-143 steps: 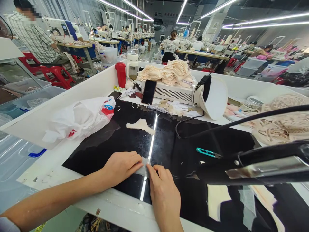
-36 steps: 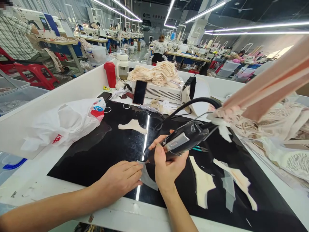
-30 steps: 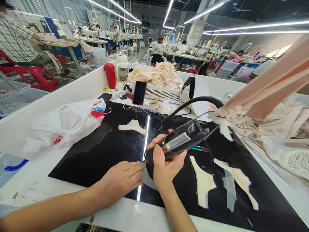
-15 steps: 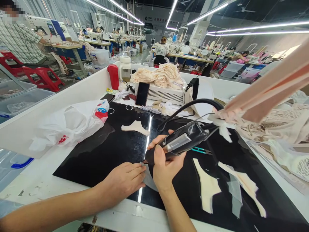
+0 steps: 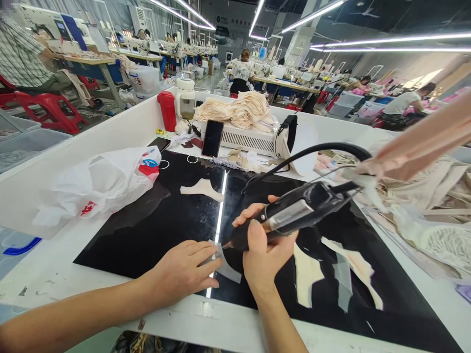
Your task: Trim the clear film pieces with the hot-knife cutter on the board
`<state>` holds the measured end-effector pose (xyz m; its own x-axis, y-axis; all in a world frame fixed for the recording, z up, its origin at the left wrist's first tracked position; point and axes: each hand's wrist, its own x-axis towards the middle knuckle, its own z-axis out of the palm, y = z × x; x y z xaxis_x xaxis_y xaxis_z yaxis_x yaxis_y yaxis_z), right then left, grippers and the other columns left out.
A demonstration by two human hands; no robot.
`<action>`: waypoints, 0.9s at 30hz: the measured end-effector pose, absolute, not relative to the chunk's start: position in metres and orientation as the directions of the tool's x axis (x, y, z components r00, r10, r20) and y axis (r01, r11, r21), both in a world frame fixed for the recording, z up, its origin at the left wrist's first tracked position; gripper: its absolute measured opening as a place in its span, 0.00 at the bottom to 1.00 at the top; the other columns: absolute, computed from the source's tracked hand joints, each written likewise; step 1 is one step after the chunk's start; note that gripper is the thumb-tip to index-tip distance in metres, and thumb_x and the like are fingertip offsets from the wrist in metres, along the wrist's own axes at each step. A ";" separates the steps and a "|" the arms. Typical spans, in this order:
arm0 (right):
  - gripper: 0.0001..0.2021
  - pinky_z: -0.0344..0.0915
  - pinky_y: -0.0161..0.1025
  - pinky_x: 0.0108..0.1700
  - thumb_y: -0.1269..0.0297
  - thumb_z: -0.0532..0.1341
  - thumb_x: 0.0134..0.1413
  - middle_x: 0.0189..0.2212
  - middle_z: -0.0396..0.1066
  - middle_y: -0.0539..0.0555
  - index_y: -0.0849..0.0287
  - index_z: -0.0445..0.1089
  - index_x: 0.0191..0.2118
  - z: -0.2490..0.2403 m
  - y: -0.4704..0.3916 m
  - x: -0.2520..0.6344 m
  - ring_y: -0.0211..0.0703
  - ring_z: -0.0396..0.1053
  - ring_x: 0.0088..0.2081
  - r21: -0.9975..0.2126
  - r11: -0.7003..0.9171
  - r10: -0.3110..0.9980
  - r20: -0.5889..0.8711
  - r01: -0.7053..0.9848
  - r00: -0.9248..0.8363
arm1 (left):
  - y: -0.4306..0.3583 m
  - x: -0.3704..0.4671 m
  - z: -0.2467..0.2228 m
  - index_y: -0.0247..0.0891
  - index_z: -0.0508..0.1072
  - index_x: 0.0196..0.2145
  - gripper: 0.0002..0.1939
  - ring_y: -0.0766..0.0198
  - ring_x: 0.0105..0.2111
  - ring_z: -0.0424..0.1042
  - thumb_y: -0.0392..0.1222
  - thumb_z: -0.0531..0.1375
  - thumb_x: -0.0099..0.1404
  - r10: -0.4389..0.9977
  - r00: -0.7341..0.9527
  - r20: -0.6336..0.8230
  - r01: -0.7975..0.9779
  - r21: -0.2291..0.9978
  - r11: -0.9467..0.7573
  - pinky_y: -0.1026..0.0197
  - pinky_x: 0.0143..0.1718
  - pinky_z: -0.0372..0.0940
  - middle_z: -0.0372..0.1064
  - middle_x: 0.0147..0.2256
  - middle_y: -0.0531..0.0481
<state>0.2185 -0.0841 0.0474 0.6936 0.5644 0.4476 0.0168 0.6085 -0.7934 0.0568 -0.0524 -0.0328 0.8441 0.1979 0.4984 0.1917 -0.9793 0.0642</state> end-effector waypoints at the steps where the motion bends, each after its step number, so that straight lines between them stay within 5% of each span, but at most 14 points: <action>1: 0.19 0.71 0.39 0.28 0.61 0.70 0.52 0.29 0.72 0.45 0.52 0.68 0.49 0.050 -0.090 0.222 0.37 0.69 0.25 -0.797 0.604 0.554 0.448 0.031 0.702 | -0.053 0.057 -0.033 0.37 0.72 0.47 0.20 0.54 0.48 0.75 0.57 0.56 0.74 0.197 0.844 0.499 0.193 0.060 -0.979 0.55 0.41 0.70 0.75 0.47 0.44; 27: 0.21 0.71 0.39 0.27 0.58 0.72 0.51 0.29 0.71 0.47 0.52 0.70 0.50 0.041 -0.138 0.234 0.37 0.68 0.26 -0.813 0.568 0.523 0.477 0.128 0.706 | -0.051 0.052 -0.030 0.38 0.73 0.50 0.17 0.54 0.50 0.74 0.53 0.60 0.73 0.182 0.860 0.476 0.181 0.049 -0.982 0.54 0.45 0.70 0.75 0.48 0.44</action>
